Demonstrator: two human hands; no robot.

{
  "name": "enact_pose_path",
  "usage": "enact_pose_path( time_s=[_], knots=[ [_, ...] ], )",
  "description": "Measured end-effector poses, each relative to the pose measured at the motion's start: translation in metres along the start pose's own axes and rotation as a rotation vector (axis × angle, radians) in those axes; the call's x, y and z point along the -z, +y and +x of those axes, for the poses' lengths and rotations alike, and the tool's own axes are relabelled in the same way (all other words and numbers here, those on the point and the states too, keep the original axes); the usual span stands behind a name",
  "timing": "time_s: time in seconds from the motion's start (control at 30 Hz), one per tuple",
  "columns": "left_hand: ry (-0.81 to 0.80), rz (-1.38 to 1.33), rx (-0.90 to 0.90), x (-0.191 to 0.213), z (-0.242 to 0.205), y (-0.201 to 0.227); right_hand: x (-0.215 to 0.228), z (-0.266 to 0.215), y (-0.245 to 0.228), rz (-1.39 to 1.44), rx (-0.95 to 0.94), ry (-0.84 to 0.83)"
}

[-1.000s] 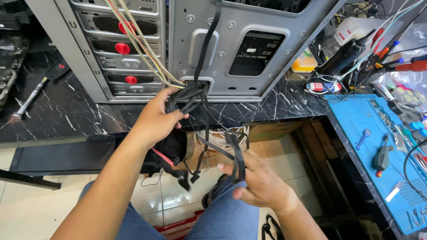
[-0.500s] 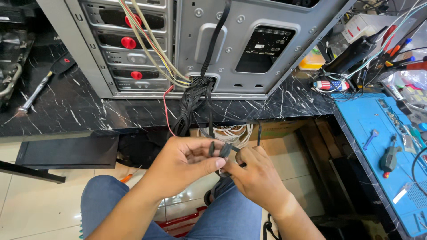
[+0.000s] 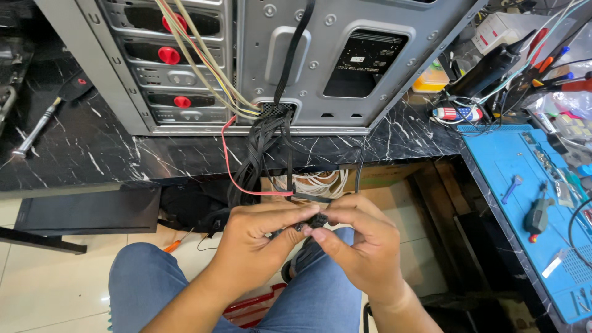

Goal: The person organizes and bundles cables inside a computer case using zip ties. They group black and red wires, secure them with ties, and adjust the case position on the table.

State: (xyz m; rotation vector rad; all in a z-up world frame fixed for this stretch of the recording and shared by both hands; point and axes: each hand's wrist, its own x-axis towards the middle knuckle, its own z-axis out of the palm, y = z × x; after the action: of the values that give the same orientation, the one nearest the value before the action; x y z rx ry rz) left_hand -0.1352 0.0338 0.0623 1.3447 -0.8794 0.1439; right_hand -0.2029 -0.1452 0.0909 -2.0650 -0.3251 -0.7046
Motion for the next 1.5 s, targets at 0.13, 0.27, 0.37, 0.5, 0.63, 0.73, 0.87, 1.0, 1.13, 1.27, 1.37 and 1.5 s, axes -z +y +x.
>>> enact_pose_path(
  time_s=[0.13,0.27,0.37,0.5,0.63,0.73,0.87,1.0,1.13,1.27,1.37,1.5],
  knots=[
    [0.026,0.053,-0.013,-0.001,-0.004,-0.007,-0.005,-0.002,0.001,-0.045,-0.004,0.000],
    [0.030,0.055,-0.008,-0.004,-0.005,-0.009,-0.007,-0.004,0.003,-0.124,0.024,-0.006],
    [-0.006,0.010,0.028,-0.004,-0.002,-0.004,0.005,-0.009,0.014,-0.178,0.017,0.017],
    [-0.015,-0.223,0.320,0.010,-0.002,0.007,0.052,-0.001,0.040,0.685,-0.281,0.461],
    [0.102,-0.239,0.514,0.018,-0.001,-0.003,0.107,0.001,0.035,0.766,-0.033,0.299],
    [0.021,-0.055,0.472,0.004,0.007,0.002,0.102,-0.008,0.033,0.737,-0.115,0.228],
    [-0.096,0.121,0.169,-0.021,0.015,0.003,0.079,-0.005,0.033,0.841,-0.346,0.239],
    [-0.214,0.116,0.047,-0.039,0.021,-0.008,0.069,0.007,0.028,0.911,-0.422,0.219],
    [-0.351,0.068,0.075,-0.046,0.027,-0.001,0.067,0.011,0.024,0.901,-0.390,0.210],
    [-0.156,-0.066,0.101,-0.051,0.027,0.005,0.065,0.008,0.023,0.784,-0.404,0.233],
    [-0.032,-0.053,0.054,-0.051,0.029,0.011,0.058,0.008,0.026,0.716,-0.403,0.224],
    [0.032,-0.115,0.102,-0.050,0.042,0.014,0.047,0.020,0.020,0.618,-0.326,0.115]
  ],
)
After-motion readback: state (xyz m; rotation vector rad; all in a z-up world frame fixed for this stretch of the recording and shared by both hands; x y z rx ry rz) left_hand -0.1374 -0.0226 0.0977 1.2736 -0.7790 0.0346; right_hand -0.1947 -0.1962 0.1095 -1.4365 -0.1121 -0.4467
